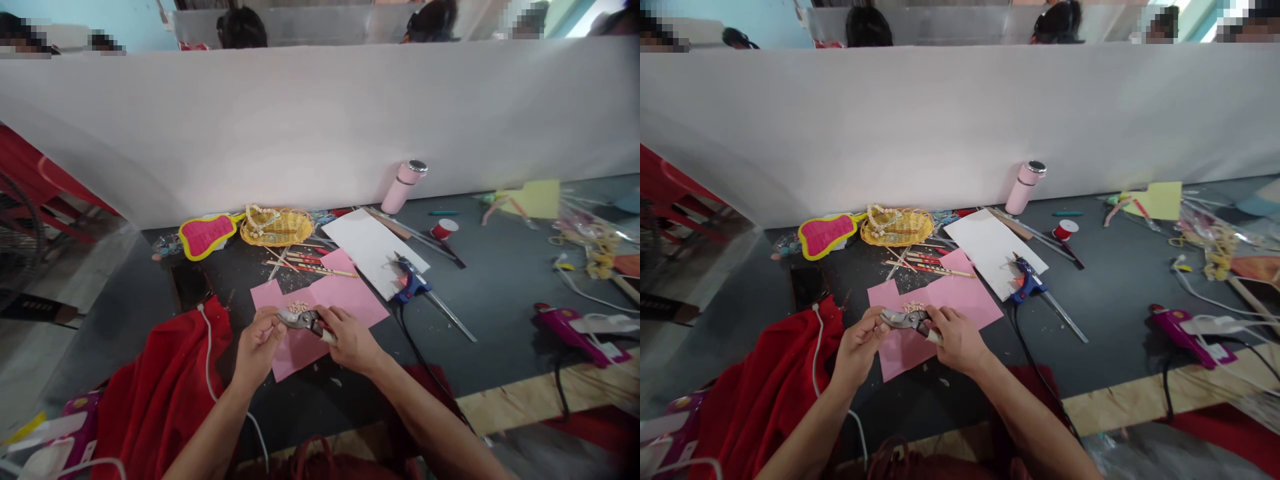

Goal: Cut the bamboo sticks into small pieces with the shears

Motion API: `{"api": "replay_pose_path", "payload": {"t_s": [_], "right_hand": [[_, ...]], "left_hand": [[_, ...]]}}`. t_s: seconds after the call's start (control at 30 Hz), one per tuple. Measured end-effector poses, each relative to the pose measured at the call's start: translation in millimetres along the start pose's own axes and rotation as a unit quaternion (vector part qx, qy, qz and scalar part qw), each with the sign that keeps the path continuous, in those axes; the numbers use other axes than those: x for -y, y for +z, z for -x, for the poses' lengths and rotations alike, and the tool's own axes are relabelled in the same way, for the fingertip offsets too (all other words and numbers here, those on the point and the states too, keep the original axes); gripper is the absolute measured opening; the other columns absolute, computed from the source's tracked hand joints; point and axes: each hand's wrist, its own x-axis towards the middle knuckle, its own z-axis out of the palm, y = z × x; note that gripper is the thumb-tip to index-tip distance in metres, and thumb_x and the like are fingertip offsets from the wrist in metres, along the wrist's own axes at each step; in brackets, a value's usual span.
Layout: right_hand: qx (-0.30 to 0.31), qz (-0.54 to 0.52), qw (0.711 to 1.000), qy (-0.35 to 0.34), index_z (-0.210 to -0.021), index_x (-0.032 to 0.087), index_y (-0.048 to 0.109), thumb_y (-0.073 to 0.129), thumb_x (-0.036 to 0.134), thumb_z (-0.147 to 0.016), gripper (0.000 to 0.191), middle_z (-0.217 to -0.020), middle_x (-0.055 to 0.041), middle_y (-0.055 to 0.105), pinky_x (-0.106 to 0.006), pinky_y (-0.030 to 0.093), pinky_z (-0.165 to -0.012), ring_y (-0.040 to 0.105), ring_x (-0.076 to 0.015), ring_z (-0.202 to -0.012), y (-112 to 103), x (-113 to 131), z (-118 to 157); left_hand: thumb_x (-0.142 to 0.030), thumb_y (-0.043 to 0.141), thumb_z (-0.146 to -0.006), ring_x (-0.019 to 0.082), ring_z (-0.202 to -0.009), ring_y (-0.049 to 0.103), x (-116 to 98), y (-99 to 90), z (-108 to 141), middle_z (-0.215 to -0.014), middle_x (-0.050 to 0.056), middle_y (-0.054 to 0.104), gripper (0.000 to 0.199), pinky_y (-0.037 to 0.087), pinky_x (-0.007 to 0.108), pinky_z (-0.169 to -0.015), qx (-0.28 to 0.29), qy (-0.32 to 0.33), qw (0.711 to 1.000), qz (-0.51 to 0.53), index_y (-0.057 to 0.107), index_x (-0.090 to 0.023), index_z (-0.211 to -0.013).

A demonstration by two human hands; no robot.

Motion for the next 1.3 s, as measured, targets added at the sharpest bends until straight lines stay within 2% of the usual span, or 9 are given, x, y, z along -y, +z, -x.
{"api": "replay_pose_path", "payload": {"t_s": [0.17, 0.27, 0.37, 0.57, 1.0, 1.17, 1.3], "right_hand": [[-0.012, -0.013, 1.000, 0.014, -0.128, 0.017, 0.040, 0.044, 0.013, -0.083, 0.045, -0.104, -0.0095, 0.057, -0.033, 0.044, -0.083, 0.055, -0.0212, -0.093, 3.7, 0.7, -1.6], [-0.031, 0.006, 0.999, 0.012, -0.130, 0.016, 0.038, 0.045, 0.013, -0.082, 0.049, -0.111, -0.0113, 0.056, -0.037, 0.043, -0.088, 0.053, -0.0229, -0.099, 6.2, -2.6, -2.6], [-0.038, 0.034, 0.999, 0.004, -0.134, 0.015, 0.036, 0.046, 0.013, -0.081, 0.053, -0.115, -0.0127, 0.055, -0.040, 0.041, -0.092, 0.050, -0.0246, -0.104, 7.6, -6.6, -2.9], [-0.031, 0.052, 0.998, -0.009, -0.135, 0.015, 0.035, 0.046, 0.015, -0.082, 0.055, -0.115, -0.0134, 0.055, -0.042, 0.040, -0.092, 0.049, -0.0256, -0.105, 8.0, -10.0, -2.7], [-0.026, 0.021, 0.999, 0.006, -0.126, 0.018, 0.041, 0.044, 0.015, -0.086, 0.039, -0.097, -0.0084, 0.059, -0.032, 0.044, -0.078, 0.055, -0.0206, -0.086, 2.4, 0.0, 0.0], [-0.020, 0.036, 0.999, 0.009, -0.128, 0.017, 0.040, 0.043, 0.016, -0.087, 0.042, -0.105, -0.0101, 0.057, -0.035, 0.043, -0.084, 0.054, -0.0222, -0.092, 5.0, -1.8, -1.6], [-0.005, 0.042, 0.999, -0.009, -0.135, 0.015, 0.034, 0.046, 0.013, -0.081, 0.055, -0.115, -0.0119, 0.053, -0.039, 0.040, -0.092, 0.049, -0.0245, -0.104, 5.6, -6.7, -2.7]], "left_hand": [[-0.025, 0.055, -0.086, 0.020, -0.093, 0.055, 2.5, 0.2, -0.5, -0.090, 0.006, 0.060, 0.014, 0.041, 0.032, -0.086, -0.018, 0.010, 1.000, -0.021, 0.064, -0.018, -0.079], [-0.024, 0.058, -0.084, 0.020, -0.094, 0.056, 4.7, 0.1, -0.8, -0.093, 0.006, 0.061, 0.009, 0.041, 0.032, -0.087, -0.042, 0.021, 0.998, -0.044, 0.065, -0.019, -0.086], [-0.023, 0.060, -0.083, 0.020, -0.094, 0.056, 6.3, 0.0, -0.8, -0.093, 0.006, 0.061, 0.008, 0.041, 0.032, -0.087, -0.059, 0.026, 0.996, -0.054, 0.066, -0.019, -0.085], [-0.023, 0.060, -0.083, 0.021, -0.091, 0.056, 4.4, -0.1, -1.7, -0.087, 0.006, 0.062, 0.011, 0.042, 0.031, -0.085, -0.048, 0.032, 0.997, -0.042, 0.070, -0.019, -0.082], [-0.025, 0.057, -0.085, 0.020, -0.090, 0.054, 4.8, -0.7, 0.6, -0.087, 0.006, 0.059, 0.013, 0.040, 0.030, -0.083, -0.032, -0.007, 0.999, -0.001, 0.066, -0.017, -0.081], [-0.025, 0.056, -0.085, 0.019, -0.089, 0.053, 4.4, -1.1, 0.1, -0.086, 0.005, 0.059, 0.014, 0.039, 0.029, -0.082, -0.030, -0.007, 1.000, -0.004, 0.063, -0.017, -0.077], [-0.026, 0.056, -0.085, 0.017, -0.084, 0.052, 6.6, -0.4, 1.0, -0.084, 0.004, 0.057, 0.018, 0.039, 0.026, -0.078, -0.013, -0.021, 0.999, 0.025, 0.060, -0.017, -0.070]]}}
